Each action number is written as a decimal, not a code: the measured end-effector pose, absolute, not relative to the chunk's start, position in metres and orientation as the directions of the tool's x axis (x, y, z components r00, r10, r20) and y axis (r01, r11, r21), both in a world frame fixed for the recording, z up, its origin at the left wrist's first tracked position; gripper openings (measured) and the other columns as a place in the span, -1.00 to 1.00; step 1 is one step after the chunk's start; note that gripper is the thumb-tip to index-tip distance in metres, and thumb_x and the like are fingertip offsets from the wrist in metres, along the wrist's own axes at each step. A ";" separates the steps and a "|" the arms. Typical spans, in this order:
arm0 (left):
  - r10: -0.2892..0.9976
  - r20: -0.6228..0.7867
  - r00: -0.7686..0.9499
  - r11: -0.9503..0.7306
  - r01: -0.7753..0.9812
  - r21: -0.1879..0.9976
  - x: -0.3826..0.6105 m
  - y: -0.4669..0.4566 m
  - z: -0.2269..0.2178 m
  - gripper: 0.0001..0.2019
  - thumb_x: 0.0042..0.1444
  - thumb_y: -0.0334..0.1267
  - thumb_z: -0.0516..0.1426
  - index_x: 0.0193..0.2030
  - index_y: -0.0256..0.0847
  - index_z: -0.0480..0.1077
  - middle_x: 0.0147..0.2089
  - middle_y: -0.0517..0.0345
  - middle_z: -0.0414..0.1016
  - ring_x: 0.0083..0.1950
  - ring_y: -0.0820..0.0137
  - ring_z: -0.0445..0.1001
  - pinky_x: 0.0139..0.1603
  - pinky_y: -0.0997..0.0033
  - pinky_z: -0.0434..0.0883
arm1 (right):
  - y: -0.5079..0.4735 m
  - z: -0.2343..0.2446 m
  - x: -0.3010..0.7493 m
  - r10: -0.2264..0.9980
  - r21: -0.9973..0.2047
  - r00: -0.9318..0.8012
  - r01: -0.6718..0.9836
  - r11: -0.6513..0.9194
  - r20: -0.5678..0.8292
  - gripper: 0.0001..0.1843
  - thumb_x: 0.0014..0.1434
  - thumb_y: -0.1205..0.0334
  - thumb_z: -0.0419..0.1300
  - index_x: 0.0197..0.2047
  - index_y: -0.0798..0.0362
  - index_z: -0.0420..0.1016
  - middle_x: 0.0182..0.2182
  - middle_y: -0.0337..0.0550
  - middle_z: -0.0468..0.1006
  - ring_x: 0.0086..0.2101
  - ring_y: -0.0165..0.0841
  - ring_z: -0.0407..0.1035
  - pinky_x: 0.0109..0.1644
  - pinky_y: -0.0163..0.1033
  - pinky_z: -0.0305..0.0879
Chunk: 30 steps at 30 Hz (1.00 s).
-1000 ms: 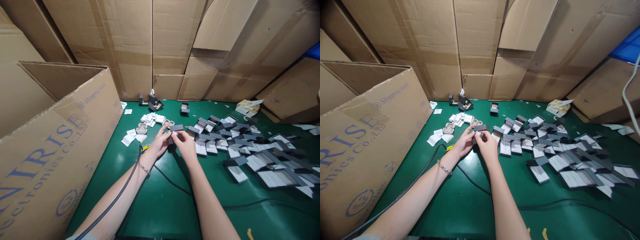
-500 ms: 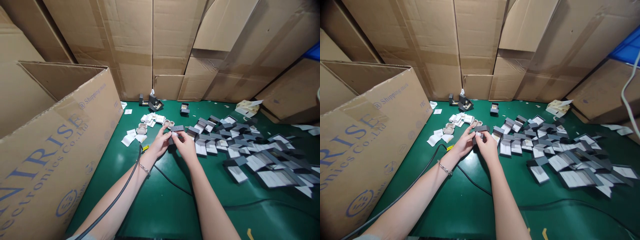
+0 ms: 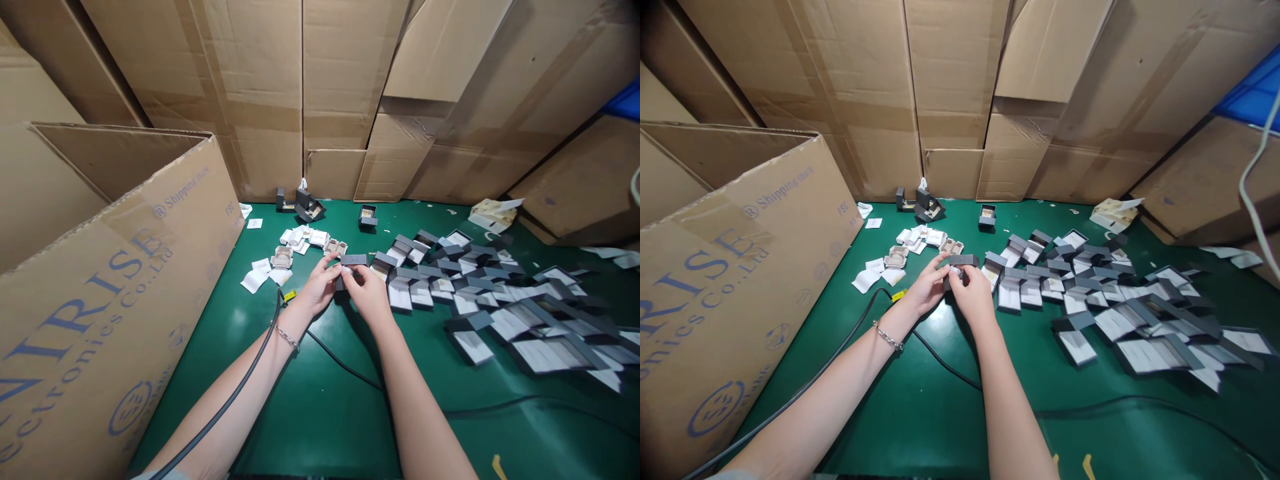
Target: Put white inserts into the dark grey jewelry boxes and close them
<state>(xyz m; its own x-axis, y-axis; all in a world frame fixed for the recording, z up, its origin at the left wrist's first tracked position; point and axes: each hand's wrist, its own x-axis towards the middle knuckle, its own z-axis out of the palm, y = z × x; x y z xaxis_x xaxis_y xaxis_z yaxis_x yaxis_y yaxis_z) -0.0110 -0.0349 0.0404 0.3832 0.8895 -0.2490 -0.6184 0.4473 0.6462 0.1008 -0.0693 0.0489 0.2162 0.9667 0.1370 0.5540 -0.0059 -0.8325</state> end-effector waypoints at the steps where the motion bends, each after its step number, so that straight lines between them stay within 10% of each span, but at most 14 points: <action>1: 0.890 -0.248 0.382 0.446 -0.622 0.643 -0.011 -0.035 0.041 -0.60 -0.03 -0.49 0.17 0.00 -0.22 0.29 -0.29 0.17 0.44 -0.32 0.52 0.43 -0.16 0.50 0.33 | -0.069 0.048 0.100 0.964 -0.837 0.222 0.547 0.002 0.147 -0.67 0.09 0.05 0.08 -0.18 0.03 0.52 -0.29 -0.13 0.54 -0.34 -0.33 0.38 -0.18 -0.23 0.27; 30: 0.881 -0.273 0.386 0.471 -0.662 0.583 -0.010 -0.033 0.034 -0.70 0.02 -0.45 0.15 -0.07 -0.23 0.33 -0.28 0.13 0.46 -0.36 0.52 0.45 -0.28 0.52 0.37 | -0.069 0.048 0.095 0.964 -0.708 0.150 0.705 0.051 0.220 -0.73 0.18 0.10 0.01 -0.19 0.00 0.47 -0.32 -0.17 0.47 -0.40 -0.38 0.31 -0.31 -0.28 0.18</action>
